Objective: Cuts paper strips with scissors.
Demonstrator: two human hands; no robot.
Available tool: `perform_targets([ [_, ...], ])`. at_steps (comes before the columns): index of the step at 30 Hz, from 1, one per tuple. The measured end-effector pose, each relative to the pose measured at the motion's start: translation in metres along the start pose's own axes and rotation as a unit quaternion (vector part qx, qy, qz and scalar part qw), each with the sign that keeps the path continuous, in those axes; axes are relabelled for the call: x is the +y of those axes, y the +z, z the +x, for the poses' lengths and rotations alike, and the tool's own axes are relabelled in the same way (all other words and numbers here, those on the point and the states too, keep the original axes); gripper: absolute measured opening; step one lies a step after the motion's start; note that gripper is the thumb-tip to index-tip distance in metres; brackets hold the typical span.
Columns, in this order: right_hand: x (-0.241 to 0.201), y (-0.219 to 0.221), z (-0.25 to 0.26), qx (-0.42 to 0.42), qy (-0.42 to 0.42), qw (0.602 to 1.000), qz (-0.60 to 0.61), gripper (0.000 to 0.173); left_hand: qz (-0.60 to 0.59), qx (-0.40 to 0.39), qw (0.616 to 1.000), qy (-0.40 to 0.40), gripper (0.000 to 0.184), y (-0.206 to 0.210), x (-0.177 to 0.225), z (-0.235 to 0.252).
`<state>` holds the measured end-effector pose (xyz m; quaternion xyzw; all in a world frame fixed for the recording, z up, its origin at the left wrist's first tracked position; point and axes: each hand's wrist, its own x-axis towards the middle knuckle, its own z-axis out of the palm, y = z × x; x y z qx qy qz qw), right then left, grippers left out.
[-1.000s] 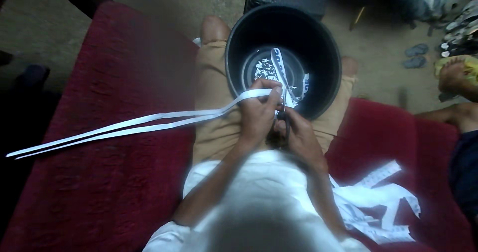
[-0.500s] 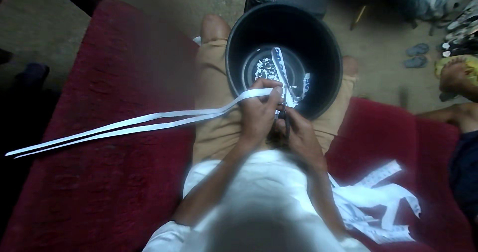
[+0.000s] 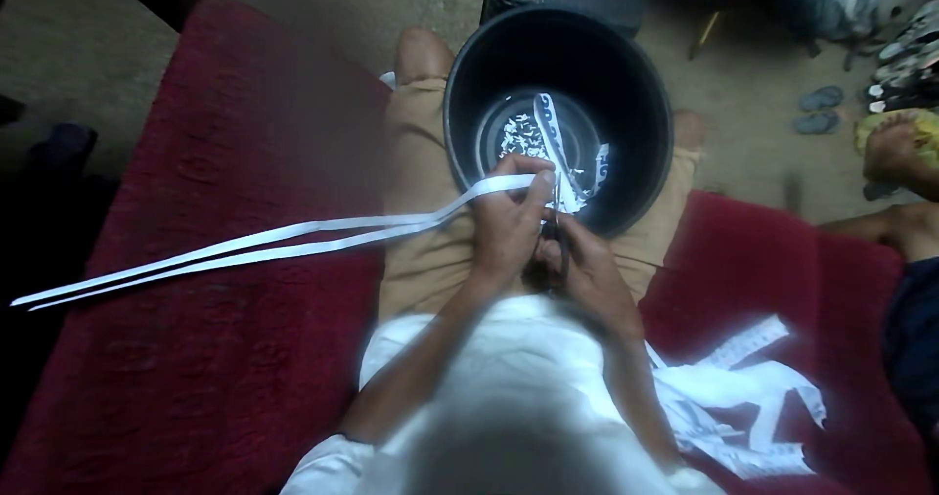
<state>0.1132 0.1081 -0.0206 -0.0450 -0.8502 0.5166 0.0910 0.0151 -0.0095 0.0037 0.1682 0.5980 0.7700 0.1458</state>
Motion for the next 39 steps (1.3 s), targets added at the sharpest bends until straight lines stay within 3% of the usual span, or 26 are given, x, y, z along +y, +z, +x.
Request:
perform_targets([
  [13,0.0017,0.0,0.0045,0.009,-0.024,1.0,-0.005,0.042,-0.001,-0.005,1.0,-0.002,0.015,0.0009,-0.0016,-0.0005],
  [39,0.0024,0.0013,0.0039,0.03,0.006,0.999,0.026,0.036,0.022,-0.001,1.0,0.009,0.015,-0.0042,-0.0033,0.0034],
])
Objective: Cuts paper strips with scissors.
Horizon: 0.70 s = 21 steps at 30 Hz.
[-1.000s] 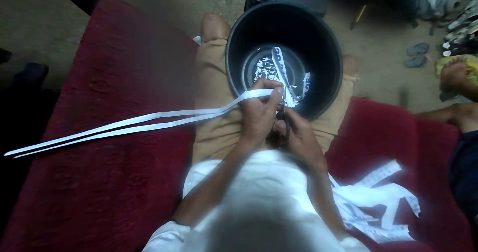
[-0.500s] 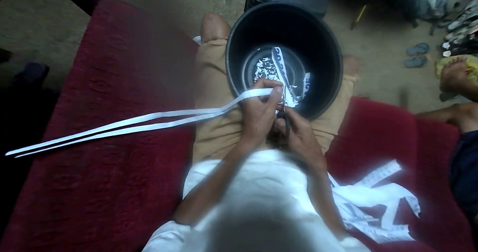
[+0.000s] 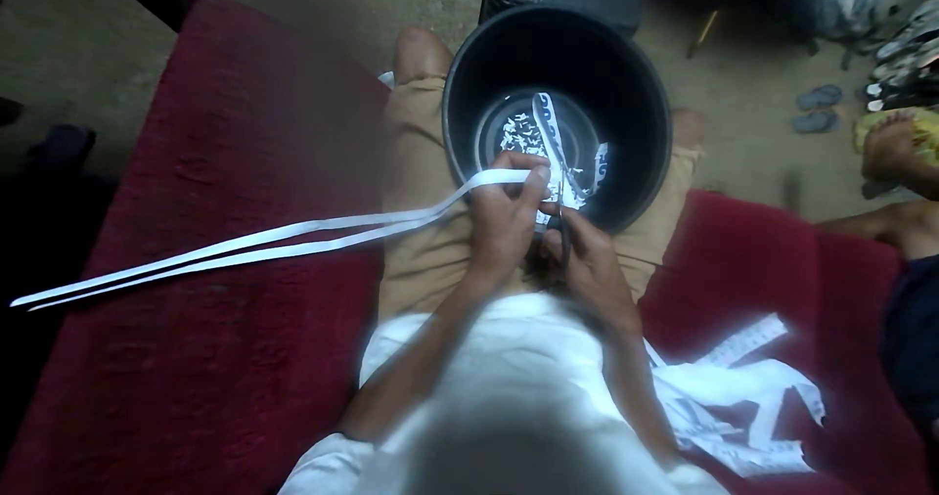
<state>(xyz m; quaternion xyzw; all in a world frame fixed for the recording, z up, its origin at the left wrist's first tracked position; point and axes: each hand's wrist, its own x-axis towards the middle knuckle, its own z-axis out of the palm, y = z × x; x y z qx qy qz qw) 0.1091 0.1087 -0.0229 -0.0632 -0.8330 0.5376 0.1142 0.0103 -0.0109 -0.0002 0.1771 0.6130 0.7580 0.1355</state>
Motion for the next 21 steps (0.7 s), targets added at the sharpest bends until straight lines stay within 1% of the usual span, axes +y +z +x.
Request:
perform_targets([
  [5,-0.0012,-0.0005,-0.0021,0.002,0.011,1.0,-0.001,0.036,-0.003,0.003,1.0,0.004,0.014,0.0,0.0008,0.0],
  [10,0.0005,-0.002,-0.0048,-0.035,-0.002,0.999,-0.012,0.043,-0.01,0.009,1.0,-0.002,0.014,0.0008,0.0041,-0.0006],
  [14,-0.0003,-0.0001,-0.002,-0.025,-0.023,0.999,-0.027,0.042,-0.02,0.009,1.0,-0.003,0.014,0.0019,0.0017,-0.001],
  [21,-0.0006,0.0,0.0,-0.011,-0.02,0.999,-0.037,0.041,-0.028,0.003,1.0,-0.002,0.014,0.0035,0.0018,-0.0019],
])
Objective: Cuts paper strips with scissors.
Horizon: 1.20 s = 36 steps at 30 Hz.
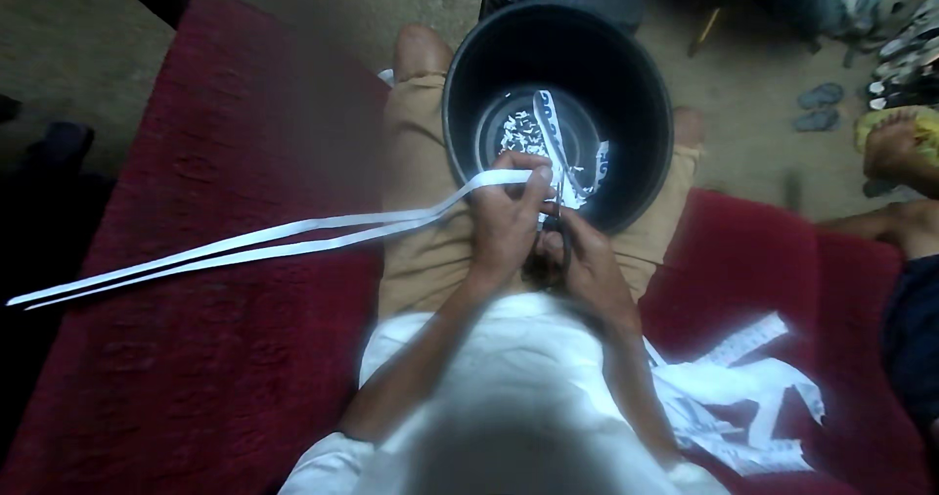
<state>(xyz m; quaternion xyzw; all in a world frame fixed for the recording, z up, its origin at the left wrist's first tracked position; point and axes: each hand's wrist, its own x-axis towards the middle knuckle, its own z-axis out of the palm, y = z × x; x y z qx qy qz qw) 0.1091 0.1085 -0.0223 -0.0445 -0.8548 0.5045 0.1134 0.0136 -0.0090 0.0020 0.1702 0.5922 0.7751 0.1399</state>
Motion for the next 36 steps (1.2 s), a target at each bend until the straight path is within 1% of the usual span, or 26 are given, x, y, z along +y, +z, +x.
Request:
perform_targets([
  [20,0.0005,0.0002,0.0012,0.0,-0.004,1.0,0.004,0.039,0.003,0.0,1.0,0.001,0.014,0.0006,-0.0002,-0.0005],
  [29,0.0032,0.0018,-0.0011,0.012,0.022,0.999,0.041,0.034,0.011,0.003,1.0,0.003,0.014,-0.0001,-0.0015,-0.0001],
  [33,0.0003,-0.0004,-0.0034,-0.007,0.038,0.998,0.039,0.039,0.012,0.002,1.0,0.003,0.014,-0.0009,-0.0003,-0.0001],
  [36,-0.0003,-0.001,-0.0051,-0.027,0.032,0.998,0.036,0.043,0.012,0.005,1.0,0.002,0.013,-0.001,0.0003,0.0],
])
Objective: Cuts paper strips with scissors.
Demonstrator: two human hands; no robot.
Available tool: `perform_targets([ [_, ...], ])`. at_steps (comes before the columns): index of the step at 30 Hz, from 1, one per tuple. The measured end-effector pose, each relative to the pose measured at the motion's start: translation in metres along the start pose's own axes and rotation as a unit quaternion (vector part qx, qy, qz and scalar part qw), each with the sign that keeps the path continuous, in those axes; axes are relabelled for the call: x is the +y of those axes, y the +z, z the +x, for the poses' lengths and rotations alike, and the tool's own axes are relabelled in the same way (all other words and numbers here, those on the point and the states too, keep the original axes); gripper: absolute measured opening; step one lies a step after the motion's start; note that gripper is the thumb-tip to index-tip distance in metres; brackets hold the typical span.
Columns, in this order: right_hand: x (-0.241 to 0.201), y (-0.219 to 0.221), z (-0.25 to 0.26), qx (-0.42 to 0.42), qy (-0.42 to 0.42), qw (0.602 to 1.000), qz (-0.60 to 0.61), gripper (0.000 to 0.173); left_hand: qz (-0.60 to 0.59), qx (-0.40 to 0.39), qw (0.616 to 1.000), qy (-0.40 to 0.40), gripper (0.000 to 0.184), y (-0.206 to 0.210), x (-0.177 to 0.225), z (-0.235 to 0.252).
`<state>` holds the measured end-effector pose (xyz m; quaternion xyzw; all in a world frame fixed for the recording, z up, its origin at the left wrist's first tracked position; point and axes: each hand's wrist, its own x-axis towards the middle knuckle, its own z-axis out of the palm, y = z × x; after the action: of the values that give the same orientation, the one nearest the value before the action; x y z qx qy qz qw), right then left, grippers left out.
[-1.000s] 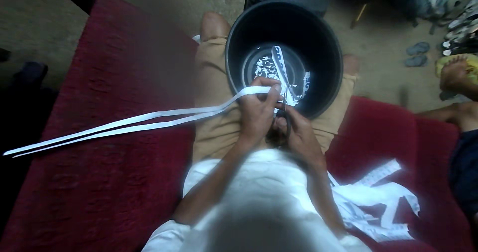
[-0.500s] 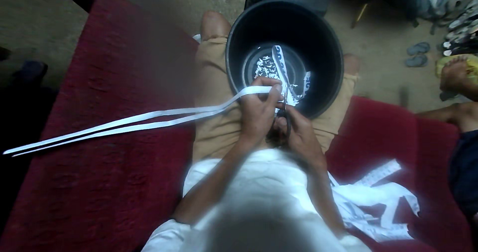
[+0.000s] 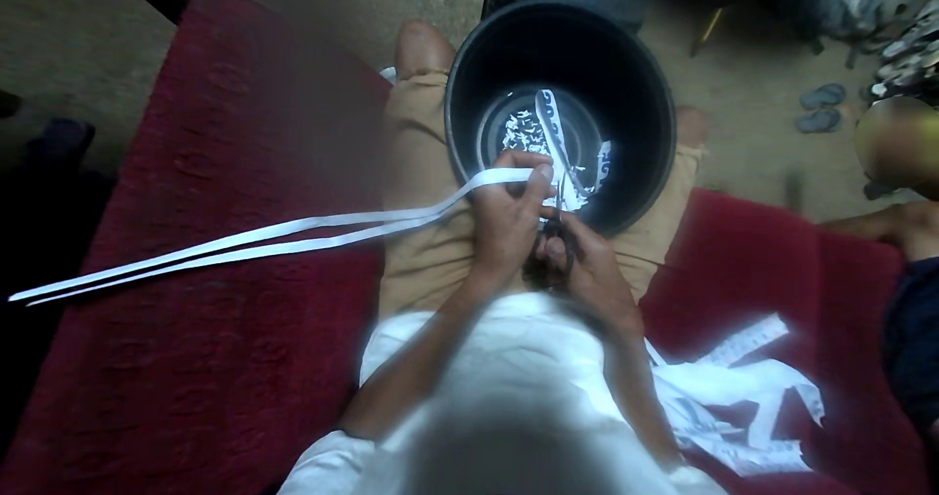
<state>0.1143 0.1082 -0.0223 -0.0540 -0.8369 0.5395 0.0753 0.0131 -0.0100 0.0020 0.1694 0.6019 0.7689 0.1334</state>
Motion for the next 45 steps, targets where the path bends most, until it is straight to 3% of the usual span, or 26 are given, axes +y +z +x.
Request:
perform_targets([
  [13,-0.0018,0.0008,0.0059,0.02,-0.032,0.999,-0.038,0.039,-0.012,-0.005,1.0,-0.004,0.015,0.0022,-0.0001,-0.0002],
  [37,0.0013,0.0037,0.0056,0.037,-0.018,0.999,-0.014,0.033,-0.005,-0.005,1.0,-0.006,0.014,0.0014,-0.0002,-0.0007],
  [45,-0.0001,0.0026,0.0009,0.003,-0.01,1.0,-0.013,0.042,-0.01,0.004,1.0,-0.008,0.013,0.0003,-0.0004,-0.0008],
])
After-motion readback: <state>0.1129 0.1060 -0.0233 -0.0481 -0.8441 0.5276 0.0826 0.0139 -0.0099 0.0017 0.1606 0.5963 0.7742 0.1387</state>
